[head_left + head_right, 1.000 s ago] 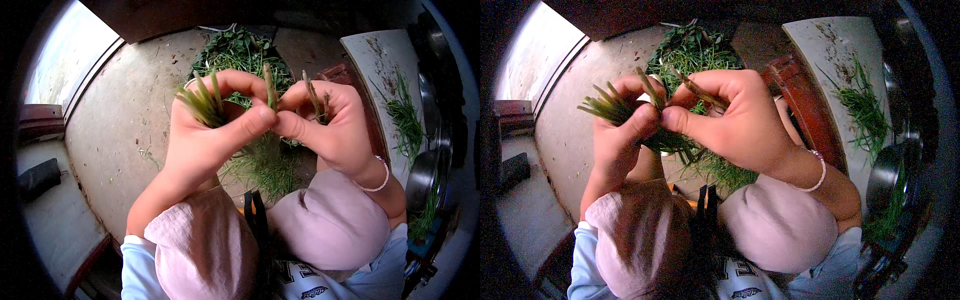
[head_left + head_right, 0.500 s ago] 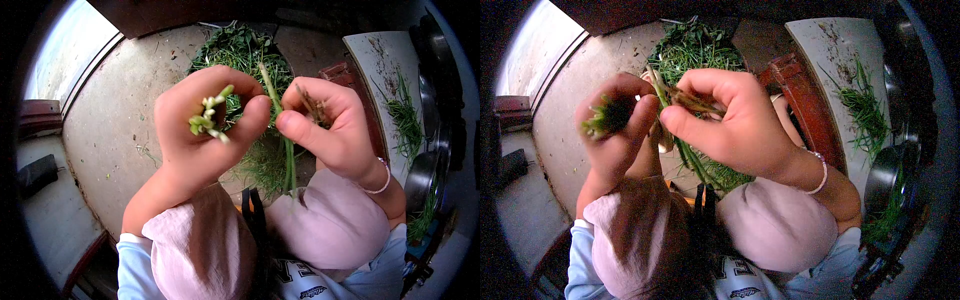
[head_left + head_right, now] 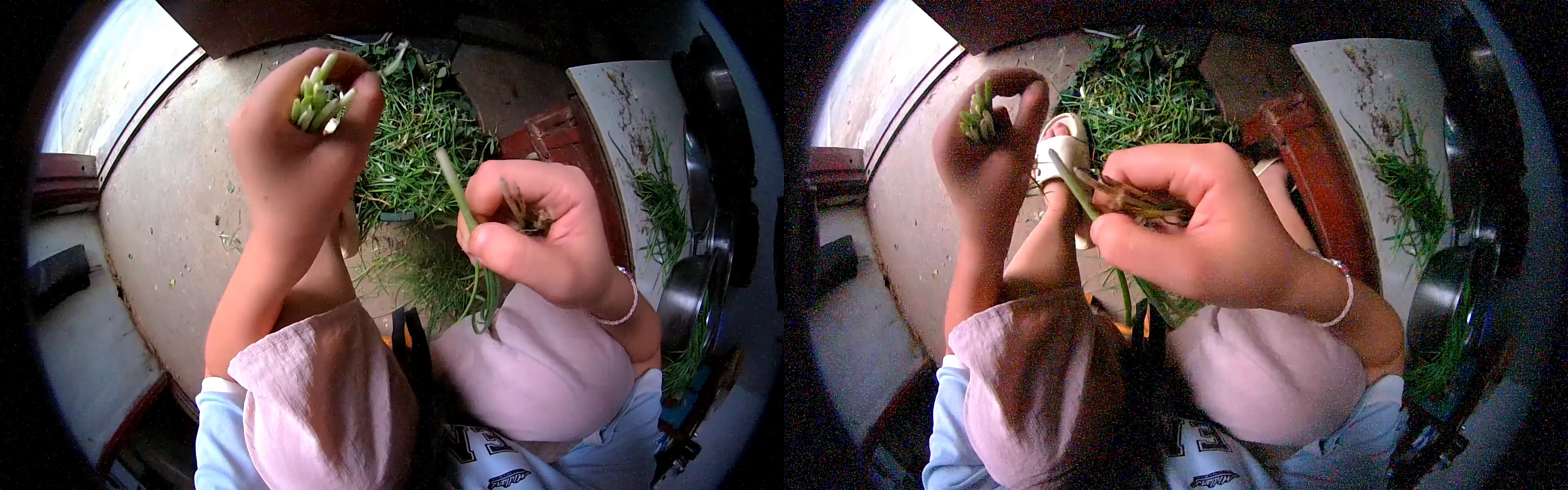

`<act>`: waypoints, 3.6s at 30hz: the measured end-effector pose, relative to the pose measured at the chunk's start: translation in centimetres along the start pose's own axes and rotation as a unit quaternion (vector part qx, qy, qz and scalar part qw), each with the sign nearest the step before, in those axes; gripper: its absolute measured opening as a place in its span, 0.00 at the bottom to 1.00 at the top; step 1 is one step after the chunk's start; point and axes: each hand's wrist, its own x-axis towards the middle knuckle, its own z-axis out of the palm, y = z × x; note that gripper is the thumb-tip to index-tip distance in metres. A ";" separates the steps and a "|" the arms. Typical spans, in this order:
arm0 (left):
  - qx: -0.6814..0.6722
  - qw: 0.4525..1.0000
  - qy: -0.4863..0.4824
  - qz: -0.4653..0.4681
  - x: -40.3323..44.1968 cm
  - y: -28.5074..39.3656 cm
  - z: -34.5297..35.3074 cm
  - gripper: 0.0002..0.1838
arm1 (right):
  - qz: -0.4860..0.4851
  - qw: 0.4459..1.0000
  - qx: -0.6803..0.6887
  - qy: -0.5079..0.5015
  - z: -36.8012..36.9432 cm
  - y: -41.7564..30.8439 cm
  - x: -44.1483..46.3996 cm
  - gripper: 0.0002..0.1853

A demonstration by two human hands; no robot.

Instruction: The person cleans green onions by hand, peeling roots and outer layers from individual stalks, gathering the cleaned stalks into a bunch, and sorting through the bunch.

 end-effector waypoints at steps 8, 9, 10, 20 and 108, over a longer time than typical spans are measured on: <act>-0.303 0.920 -0.243 -0.056 -1.4 1.5 -1.1 0.10 | -0.034 0.995 0.088 0.037 -0.4 0.8 0.0 0.07; -0.311 0.912 -0.261 -0.059 -1.4 1.4 -1.0 0.09 | -0.034 0.995 0.089 0.037 -0.5 0.7 0.0 0.07; -0.306 0.912 -0.263 -0.079 -1.4 1.7 -1.1 0.08 | -0.016 0.995 0.092 0.021 -0.6 0.7 0.0 0.06; -0.283 0.927 -0.213 -0.122 -1.9 2.4 -0.9 0.05 | -0.145 0.970 -0.167 0.095 -0.4 0.7 0.4 0.05; -0.250 0.952 -0.170 0.049 -0.9 3.4 1.7 0.06 | -0.178 0.960 -0.111 0.186 -1.6 1.5 -0.9 0.08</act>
